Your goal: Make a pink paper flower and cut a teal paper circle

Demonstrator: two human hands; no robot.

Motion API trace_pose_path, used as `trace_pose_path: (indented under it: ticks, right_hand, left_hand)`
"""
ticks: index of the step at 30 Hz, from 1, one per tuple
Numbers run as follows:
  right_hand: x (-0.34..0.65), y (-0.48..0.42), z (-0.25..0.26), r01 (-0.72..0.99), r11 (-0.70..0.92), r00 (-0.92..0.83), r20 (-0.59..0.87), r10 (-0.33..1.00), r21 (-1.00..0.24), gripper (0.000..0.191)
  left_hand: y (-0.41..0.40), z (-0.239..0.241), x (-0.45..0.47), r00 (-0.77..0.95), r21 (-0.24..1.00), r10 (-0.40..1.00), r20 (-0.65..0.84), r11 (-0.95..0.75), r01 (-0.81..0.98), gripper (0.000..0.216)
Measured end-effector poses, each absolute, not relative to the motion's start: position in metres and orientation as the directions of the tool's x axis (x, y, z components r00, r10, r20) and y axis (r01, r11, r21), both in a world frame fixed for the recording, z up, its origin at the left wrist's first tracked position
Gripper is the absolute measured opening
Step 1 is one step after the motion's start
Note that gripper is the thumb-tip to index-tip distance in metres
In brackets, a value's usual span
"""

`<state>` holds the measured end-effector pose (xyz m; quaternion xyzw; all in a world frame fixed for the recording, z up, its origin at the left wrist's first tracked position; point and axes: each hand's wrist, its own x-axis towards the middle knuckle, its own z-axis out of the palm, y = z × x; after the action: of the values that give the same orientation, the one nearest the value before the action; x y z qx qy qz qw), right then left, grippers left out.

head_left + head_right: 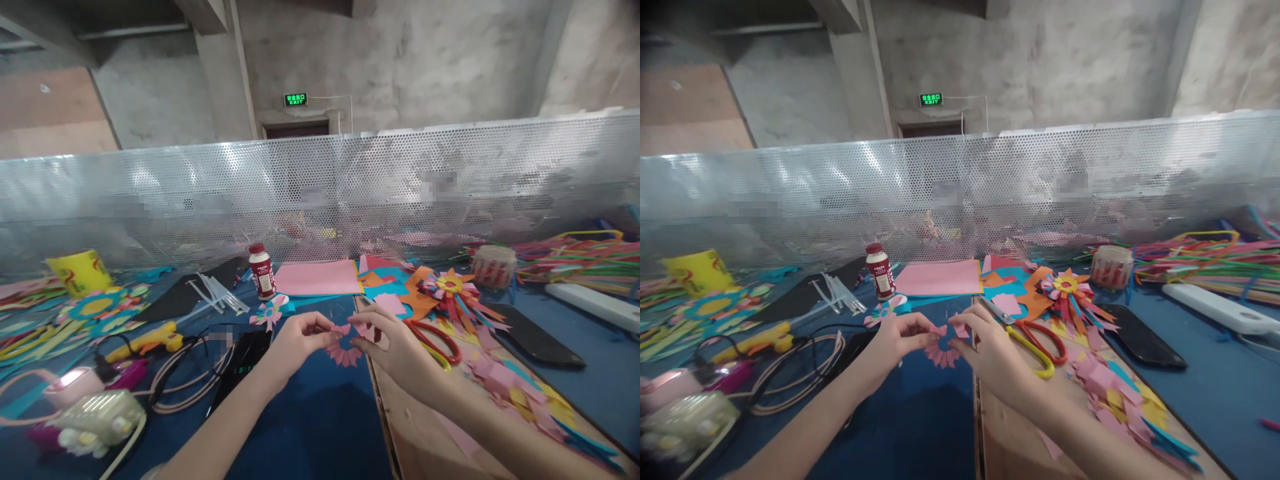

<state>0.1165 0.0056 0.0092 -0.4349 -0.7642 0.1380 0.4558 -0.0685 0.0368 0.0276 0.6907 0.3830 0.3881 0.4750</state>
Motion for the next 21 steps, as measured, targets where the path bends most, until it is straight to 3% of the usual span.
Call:
trace_pose_path:
  ticks: [3, 8, 12, 14, 16, 21]
  right_hand:
    - [0.117, 0.008, 0.014, 0.498, 0.598, -0.156, 0.614, 0.774, -0.628, 0.019]
    - [0.126, 0.024, 0.026, 0.42, 0.534, 0.092, 0.62, 0.78, -0.734, 0.021]
    - [0.126, 0.041, 0.019, 0.312, 0.472, 0.028, 0.504, 0.863, -0.825, 0.035]
    - [0.121, 0.046, 0.01, 0.247, 0.427, -0.024, 0.435, 0.9, -0.87, 0.046]
    - [0.115, 0.047, 0.002, 0.21, 0.367, -0.056, 0.363, 0.93, -0.906, 0.053]
    - [0.103, 0.036, -0.014, 0.255, 0.341, -0.118, 0.321, 0.94, -0.905, 0.06]
  left_hand:
    - [0.039, 0.027, -0.07, 0.395, 0.962, 0.903, 0.168, -0.238, 0.135, 0.015]
    - [0.043, 0.029, -0.073, 0.288, 0.965, 0.939, 0.189, -0.231, 0.12, 0.017]
    - [0.052, 0.031, -0.08, 0.188, 0.974, 0.958, 0.216, -0.224, 0.022, 0.017]
    - [0.063, 0.032, -0.091, 0.05, 0.976, 0.981, 0.185, -0.178, -0.123, 0.023]
    - [0.078, 0.033, -0.109, -0.234, 0.953, 0.967, 0.098, -0.159, -0.259, 0.03]
    - [0.115, 0.035, -0.169, -0.671, 0.95, 0.741, 0.034, -0.232, -0.208, 0.023]
